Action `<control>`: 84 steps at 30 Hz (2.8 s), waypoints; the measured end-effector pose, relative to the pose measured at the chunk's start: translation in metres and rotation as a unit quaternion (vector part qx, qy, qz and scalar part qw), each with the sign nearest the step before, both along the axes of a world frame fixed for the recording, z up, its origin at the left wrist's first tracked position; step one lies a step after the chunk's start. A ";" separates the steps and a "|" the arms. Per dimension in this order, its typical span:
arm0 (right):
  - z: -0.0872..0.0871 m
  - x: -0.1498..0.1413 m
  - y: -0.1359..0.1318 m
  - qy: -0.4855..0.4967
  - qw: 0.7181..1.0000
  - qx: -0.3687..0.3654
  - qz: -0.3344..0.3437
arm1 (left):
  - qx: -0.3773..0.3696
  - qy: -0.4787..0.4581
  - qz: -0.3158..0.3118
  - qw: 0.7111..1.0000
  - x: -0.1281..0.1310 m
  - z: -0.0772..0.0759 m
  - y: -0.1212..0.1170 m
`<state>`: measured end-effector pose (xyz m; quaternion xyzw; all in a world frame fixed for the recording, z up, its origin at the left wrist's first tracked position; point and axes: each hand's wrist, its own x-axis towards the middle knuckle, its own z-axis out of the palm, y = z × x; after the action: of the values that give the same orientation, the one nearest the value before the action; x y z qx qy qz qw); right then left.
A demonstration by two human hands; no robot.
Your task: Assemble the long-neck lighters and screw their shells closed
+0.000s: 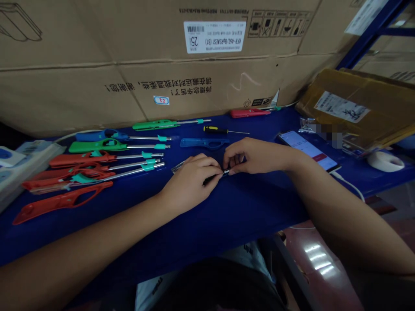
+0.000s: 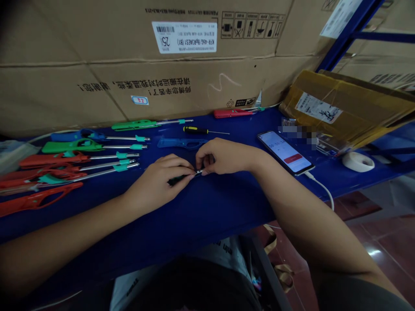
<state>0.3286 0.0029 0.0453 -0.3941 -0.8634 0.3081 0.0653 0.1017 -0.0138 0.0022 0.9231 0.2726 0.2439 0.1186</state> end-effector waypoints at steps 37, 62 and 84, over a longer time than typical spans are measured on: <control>-0.016 -0.001 0.008 0.064 0.998 -0.008 -0.029 | 0.084 -0.033 0.008 0.996 0.001 -0.014 -0.003; 0.028 -0.037 -0.014 -0.052 0.990 0.131 0.022 | 0.045 0.033 0.023 0.998 -0.080 0.013 -0.027; -0.001 -0.041 -0.002 0.074 0.993 0.075 0.052 | -0.018 -0.015 0.016 1.000 -0.077 -0.001 -0.027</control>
<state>0.2873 0.0013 0.0445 -0.3187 -0.8962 0.2737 0.1423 0.0248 -0.0406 0.0017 0.9125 0.2902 0.2548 0.1349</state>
